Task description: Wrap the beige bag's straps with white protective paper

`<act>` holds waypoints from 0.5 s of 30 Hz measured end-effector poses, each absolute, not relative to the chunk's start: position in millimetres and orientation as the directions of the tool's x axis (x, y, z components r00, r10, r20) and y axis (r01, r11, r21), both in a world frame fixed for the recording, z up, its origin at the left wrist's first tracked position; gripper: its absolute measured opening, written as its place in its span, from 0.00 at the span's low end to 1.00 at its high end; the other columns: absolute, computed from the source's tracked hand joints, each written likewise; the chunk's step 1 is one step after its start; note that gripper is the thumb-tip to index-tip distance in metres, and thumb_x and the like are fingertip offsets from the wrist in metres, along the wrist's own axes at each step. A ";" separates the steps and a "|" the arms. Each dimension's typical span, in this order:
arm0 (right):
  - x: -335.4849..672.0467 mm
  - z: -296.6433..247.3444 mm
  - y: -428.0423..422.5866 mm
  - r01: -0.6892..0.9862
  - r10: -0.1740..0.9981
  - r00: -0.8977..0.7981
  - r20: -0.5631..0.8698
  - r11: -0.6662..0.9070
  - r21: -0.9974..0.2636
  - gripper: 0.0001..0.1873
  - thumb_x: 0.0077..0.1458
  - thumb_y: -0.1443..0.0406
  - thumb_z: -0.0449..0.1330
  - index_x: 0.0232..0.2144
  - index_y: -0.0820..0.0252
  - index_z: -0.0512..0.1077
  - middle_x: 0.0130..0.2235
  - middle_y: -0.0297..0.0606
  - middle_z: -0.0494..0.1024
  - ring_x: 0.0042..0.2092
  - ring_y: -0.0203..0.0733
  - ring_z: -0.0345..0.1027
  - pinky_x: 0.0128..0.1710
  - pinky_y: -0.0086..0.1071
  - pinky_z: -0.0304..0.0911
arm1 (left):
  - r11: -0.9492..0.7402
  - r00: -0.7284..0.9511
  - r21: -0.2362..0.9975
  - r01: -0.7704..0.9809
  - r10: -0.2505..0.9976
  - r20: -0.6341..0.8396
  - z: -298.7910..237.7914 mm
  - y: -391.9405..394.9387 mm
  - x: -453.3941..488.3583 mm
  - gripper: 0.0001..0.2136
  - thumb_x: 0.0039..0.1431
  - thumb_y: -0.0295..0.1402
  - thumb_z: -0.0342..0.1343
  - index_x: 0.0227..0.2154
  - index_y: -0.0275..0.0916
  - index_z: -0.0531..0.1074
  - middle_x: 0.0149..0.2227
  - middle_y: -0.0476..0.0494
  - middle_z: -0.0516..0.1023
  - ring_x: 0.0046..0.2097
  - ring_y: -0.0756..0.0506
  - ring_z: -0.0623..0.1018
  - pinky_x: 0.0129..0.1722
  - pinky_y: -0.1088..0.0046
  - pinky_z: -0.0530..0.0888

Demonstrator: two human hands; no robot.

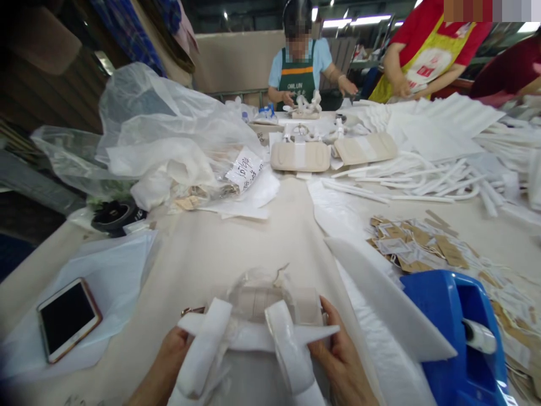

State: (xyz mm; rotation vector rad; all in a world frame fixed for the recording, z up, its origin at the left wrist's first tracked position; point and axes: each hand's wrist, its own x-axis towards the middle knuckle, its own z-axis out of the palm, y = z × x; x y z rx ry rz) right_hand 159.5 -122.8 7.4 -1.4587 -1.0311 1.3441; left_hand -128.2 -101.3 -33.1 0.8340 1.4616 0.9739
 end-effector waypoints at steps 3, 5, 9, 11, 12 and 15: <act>156.2 4.1 -116.6 0.181 0.965 0.163 -0.207 -0.235 -0.955 0.40 0.47 0.48 0.60 0.58 0.54 0.55 0.56 0.45 0.68 0.52 0.51 0.65 0.49 0.39 0.63 | 0.425 -0.073 0.904 -0.046 0.901 -0.427 -16.7 -92.8 -117.7 0.24 0.31 0.43 0.66 0.34 0.35 0.72 0.31 0.44 0.78 0.30 0.43 0.76 0.29 0.69 0.74; 153.5 0.1 -108.6 0.306 0.959 0.214 -0.186 -0.247 -0.920 0.41 0.45 0.46 0.59 0.57 0.60 0.57 0.55 0.49 0.68 0.53 0.53 0.64 0.50 0.41 0.62 | 0.443 -0.060 0.896 -0.029 0.894 -0.444 -8.5 -81.5 -110.8 0.23 0.34 0.43 0.64 0.34 0.35 0.71 0.30 0.45 0.78 0.29 0.44 0.76 0.28 0.71 0.74; 153.7 -9.2 -99.4 0.423 0.961 0.208 -0.181 -0.255 -0.869 0.40 0.46 0.46 0.55 0.57 0.63 0.57 0.50 0.49 0.72 0.47 0.52 0.69 0.46 0.42 0.65 | 0.441 -0.024 0.897 0.034 0.898 -0.440 -6.2 -69.4 -112.6 0.26 0.36 0.45 0.63 0.38 0.33 0.70 0.33 0.42 0.79 0.35 0.41 0.77 0.35 0.69 0.75; 156.0 -11.9 -100.3 0.423 0.964 0.202 -0.174 -0.246 -0.872 0.40 0.47 0.48 0.57 0.57 0.62 0.56 0.50 0.48 0.72 0.45 0.50 0.69 0.45 0.42 0.65 | 0.402 -0.053 0.911 0.094 0.916 -0.399 -4.6 -79.6 -125.9 0.27 0.42 0.48 0.59 0.41 0.32 0.70 0.37 0.38 0.79 0.39 0.39 0.78 0.37 0.65 0.75; 156.8 -13.1 -101.2 0.416 0.964 0.201 -0.172 -0.243 -0.876 0.40 0.46 0.48 0.57 0.57 0.62 0.55 0.49 0.47 0.72 0.44 0.50 0.69 0.44 0.42 0.65 | 0.347 -0.111 0.923 0.165 0.937 -0.333 -1.5 -89.8 -134.2 0.26 0.46 0.49 0.56 0.43 0.33 0.69 0.40 0.36 0.78 0.41 0.39 0.77 0.39 0.63 0.75; 156.2 -18.0 -102.6 0.419 0.965 0.212 -0.155 -0.233 -0.878 0.40 0.46 0.48 0.58 0.56 0.62 0.56 0.46 0.46 0.73 0.43 0.50 0.69 0.44 0.42 0.64 | -0.059 -0.122 0.816 0.574 0.980 0.157 17.5 -133.4 -150.3 0.20 0.59 0.44 0.48 0.50 0.38 0.67 0.50 0.36 0.73 0.49 0.40 0.75 0.49 0.61 0.72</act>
